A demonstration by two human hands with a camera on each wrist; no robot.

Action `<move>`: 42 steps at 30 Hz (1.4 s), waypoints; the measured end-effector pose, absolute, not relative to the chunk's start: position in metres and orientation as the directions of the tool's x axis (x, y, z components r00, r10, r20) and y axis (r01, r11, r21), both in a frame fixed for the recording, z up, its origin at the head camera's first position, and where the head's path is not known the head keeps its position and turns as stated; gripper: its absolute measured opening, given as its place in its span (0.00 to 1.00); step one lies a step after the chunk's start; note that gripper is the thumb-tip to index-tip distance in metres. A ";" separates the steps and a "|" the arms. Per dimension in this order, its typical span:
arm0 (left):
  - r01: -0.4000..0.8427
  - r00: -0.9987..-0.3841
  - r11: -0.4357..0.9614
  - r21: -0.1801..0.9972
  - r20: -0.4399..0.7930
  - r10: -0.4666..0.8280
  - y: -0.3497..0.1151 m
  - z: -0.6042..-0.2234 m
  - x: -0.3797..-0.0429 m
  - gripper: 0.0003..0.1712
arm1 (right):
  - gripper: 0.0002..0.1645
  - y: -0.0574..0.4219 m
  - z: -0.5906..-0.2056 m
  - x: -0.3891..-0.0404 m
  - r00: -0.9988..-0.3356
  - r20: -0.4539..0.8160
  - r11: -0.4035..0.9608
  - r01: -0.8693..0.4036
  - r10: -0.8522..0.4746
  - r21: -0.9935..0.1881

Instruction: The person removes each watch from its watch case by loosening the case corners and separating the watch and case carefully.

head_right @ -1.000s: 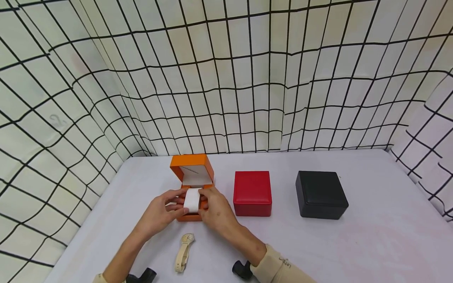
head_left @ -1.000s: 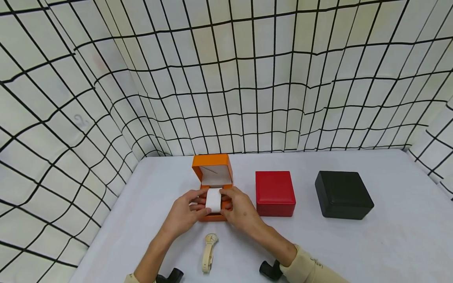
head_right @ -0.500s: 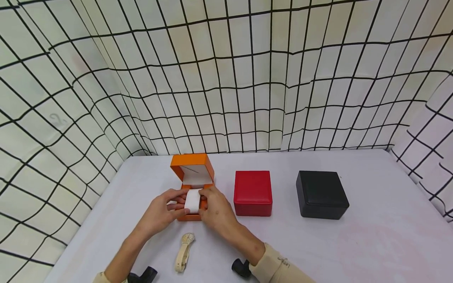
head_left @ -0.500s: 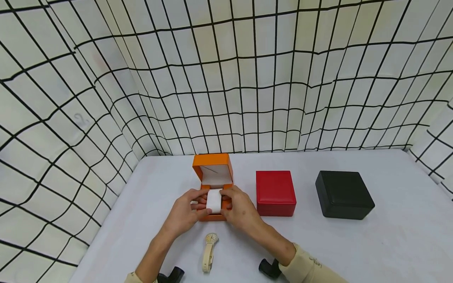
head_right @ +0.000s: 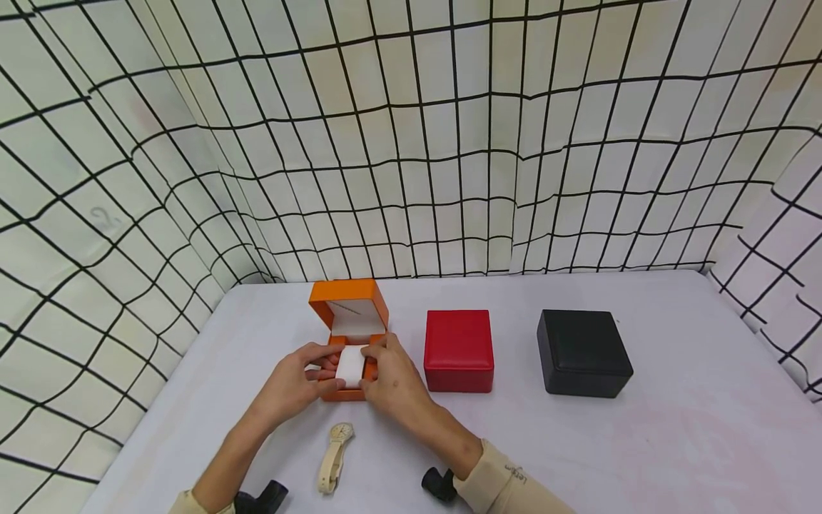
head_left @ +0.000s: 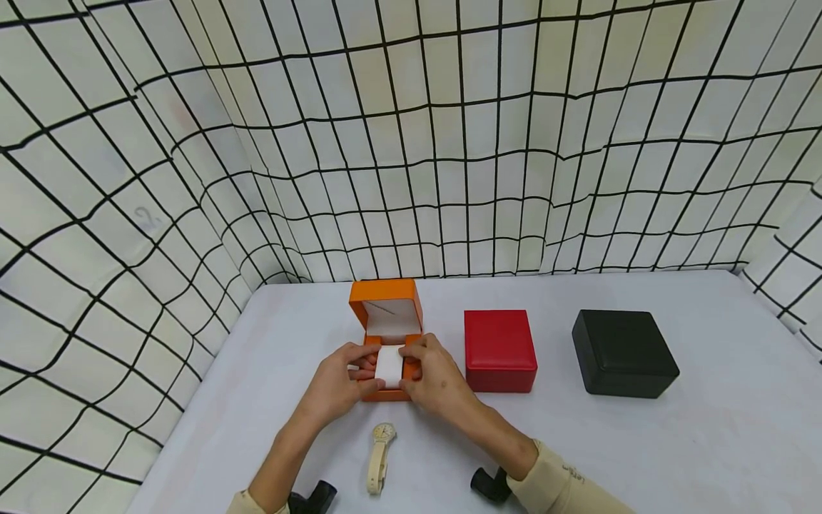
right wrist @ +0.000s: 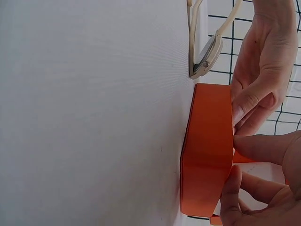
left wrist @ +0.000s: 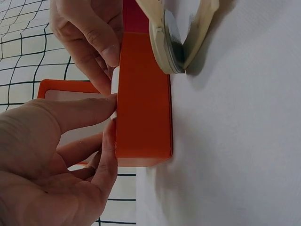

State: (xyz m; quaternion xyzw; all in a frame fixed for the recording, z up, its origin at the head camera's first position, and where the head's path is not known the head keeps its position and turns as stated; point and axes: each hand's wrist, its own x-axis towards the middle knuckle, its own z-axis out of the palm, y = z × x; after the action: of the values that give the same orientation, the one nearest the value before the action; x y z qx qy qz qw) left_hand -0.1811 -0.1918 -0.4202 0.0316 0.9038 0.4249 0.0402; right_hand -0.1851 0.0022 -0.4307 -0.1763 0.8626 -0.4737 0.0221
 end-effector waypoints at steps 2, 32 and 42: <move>0.007 -0.995 0.627 0.779 -0.058 0.084 -0.192 -0.420 -0.181 0.31 | 0.27 0.003 -0.430 -0.185 -0.936 0.118 0.483 -0.276 -0.332 -0.831; 0.073 -0.997 0.538 0.840 0.079 0.012 -0.154 -0.407 -0.168 0.13 | 0.22 0.041 -0.395 -0.177 -0.951 0.229 0.365 -0.294 -0.210 -0.883; 0.084 -0.996 0.457 0.885 0.064 0.060 -0.141 -0.408 -0.166 0.12 | 0.18 0.059 -0.389 -0.179 -0.957 0.243 0.385 -0.286 -0.158 -0.877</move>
State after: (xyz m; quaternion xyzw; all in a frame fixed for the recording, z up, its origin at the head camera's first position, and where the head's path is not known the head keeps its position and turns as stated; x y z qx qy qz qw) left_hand -0.1659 -0.1407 -0.4080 0.0422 0.8535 0.5192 -0.0115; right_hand -0.1785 0.0591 -0.3887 -0.1339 0.8299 -0.5383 -0.0597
